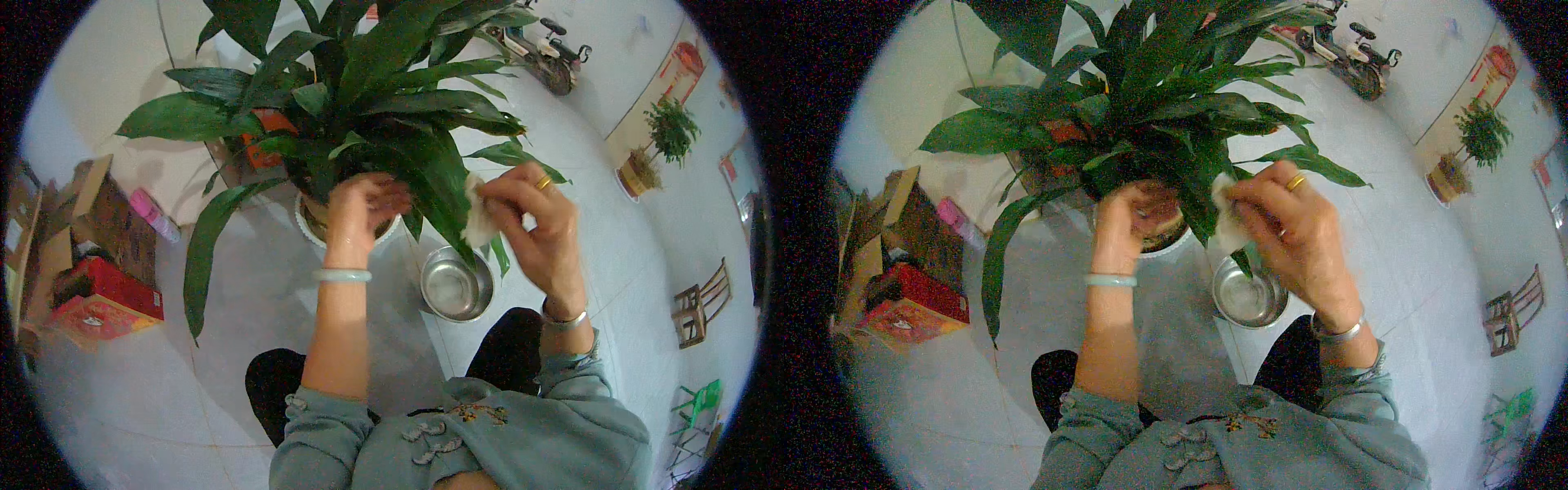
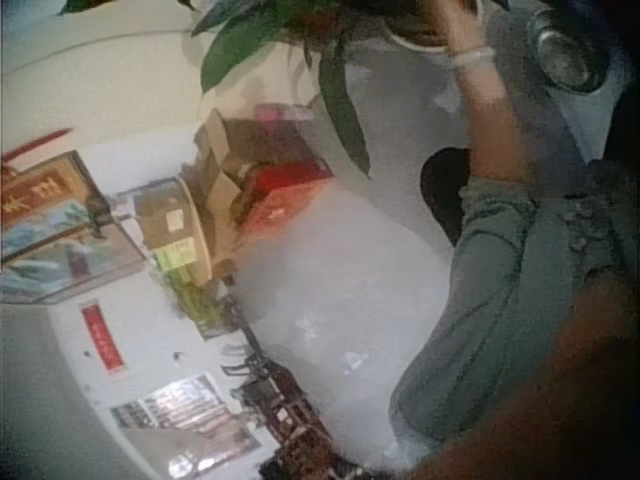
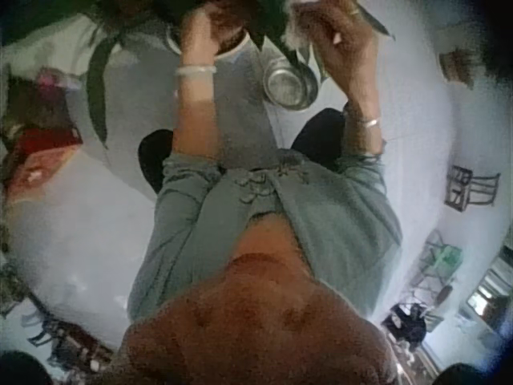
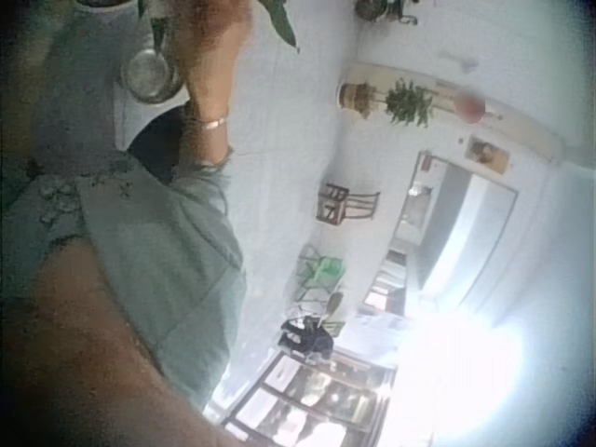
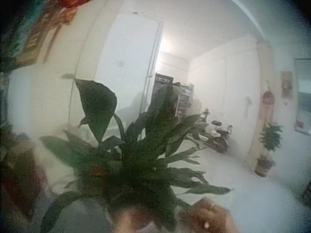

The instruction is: The person wipes the leaves of a potted plant using a wet cloth. They repeatedly dip the cloth into a metal bowl of water and wipe individual leaves, moving around the plant to reach different sides.

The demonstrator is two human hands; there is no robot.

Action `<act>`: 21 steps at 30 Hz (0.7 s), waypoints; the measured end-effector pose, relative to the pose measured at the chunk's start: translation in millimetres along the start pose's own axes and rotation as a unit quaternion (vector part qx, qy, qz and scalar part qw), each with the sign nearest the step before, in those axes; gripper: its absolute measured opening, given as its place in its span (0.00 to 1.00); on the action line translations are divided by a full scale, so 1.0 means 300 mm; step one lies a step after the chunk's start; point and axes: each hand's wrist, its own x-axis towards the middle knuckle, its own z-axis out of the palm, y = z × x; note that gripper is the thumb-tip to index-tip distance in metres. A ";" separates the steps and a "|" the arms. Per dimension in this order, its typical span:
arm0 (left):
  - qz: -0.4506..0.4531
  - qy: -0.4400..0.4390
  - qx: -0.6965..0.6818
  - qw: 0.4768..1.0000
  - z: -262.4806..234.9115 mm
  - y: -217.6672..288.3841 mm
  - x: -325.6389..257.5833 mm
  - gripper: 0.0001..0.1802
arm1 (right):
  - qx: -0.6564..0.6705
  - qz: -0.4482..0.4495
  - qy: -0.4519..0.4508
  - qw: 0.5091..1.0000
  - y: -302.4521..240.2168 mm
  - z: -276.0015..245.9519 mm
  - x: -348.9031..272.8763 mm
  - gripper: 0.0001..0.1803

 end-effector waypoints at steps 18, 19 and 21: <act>-0.122 -0.144 0.269 0.944 -0.046 0.285 0.232 0.27 | 0.024 0.080 -0.060 0.995 0.091 0.366 0.094 0.07; -0.150 -0.137 0.297 0.933 -0.054 0.280 0.221 0.26 | 0.016 0.085 -0.050 0.995 0.096 0.361 0.104 0.07; -0.166 -0.162 0.224 0.946 -0.080 0.269 0.197 0.18 | -0.009 0.088 -0.031 0.996 0.105 0.349 0.122 0.07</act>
